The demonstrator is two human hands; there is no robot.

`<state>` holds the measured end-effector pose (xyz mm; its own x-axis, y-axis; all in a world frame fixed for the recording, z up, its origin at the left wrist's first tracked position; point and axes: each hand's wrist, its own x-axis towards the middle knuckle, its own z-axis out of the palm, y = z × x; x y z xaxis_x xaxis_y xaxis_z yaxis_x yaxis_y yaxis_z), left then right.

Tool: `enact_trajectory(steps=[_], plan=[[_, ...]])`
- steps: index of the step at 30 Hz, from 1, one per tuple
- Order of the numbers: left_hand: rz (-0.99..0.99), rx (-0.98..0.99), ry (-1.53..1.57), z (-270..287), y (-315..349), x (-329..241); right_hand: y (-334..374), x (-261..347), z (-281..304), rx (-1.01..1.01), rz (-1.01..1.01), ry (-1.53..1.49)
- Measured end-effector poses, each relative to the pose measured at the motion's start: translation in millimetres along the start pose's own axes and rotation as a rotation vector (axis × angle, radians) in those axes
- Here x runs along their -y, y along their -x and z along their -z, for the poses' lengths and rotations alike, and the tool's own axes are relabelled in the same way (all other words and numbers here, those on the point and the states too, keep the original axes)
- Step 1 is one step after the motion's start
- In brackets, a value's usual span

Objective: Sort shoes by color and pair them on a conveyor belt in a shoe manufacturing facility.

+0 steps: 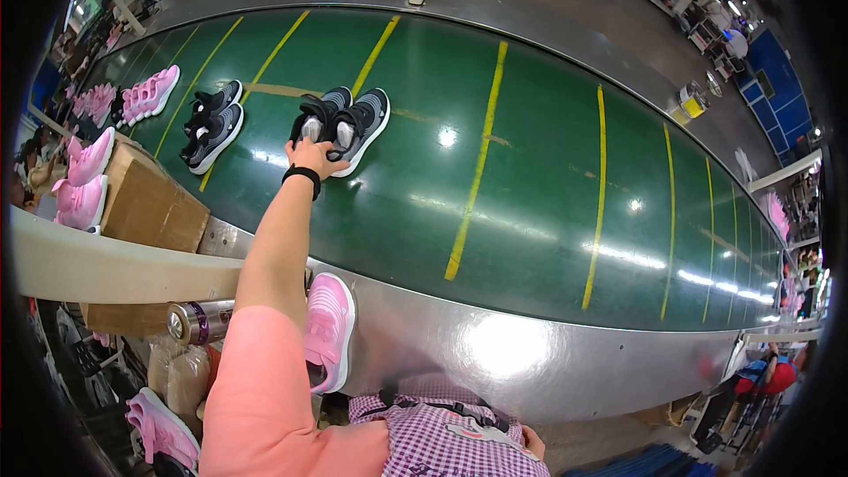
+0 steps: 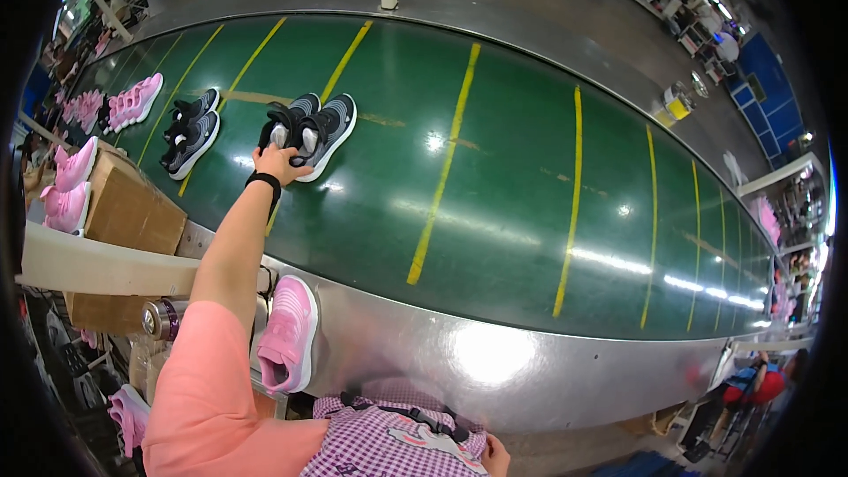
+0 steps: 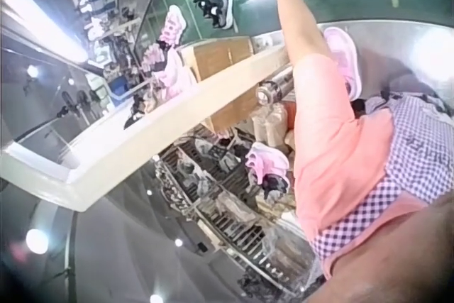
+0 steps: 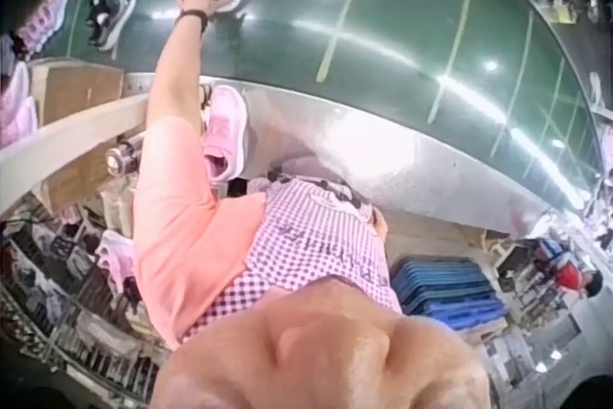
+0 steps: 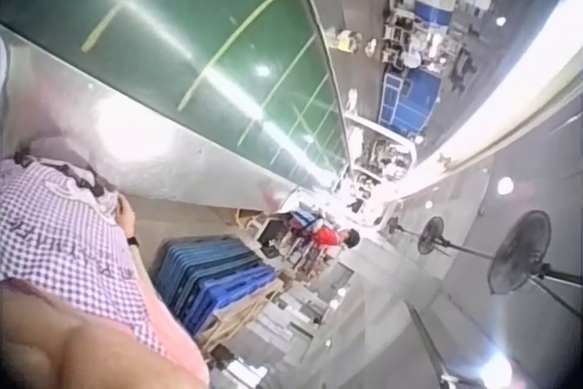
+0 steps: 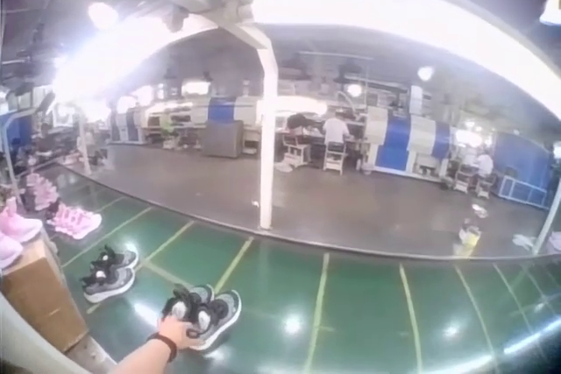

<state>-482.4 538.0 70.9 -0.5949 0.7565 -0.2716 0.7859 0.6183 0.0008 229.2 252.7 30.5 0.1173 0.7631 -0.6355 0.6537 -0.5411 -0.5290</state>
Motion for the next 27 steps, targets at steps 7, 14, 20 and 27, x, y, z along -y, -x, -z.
enact_trajectory(steps=[7,14,20,27], plan=[[-0.120,-0.003,0.357,-3,49,-32,-19,89,16,0.020,0.257,0.146],[-0.333,0.132,0.495,-13,147,-87,-51,148,25,0.098,0.498,0.061],[-0.506,0.127,0.460,-61,273,-160,-59,184,22,0.240,0.713,0.029],[-0.631,0.118,0.396,-102,405,-210,-79,146,41,0.354,0.746,0.132]])
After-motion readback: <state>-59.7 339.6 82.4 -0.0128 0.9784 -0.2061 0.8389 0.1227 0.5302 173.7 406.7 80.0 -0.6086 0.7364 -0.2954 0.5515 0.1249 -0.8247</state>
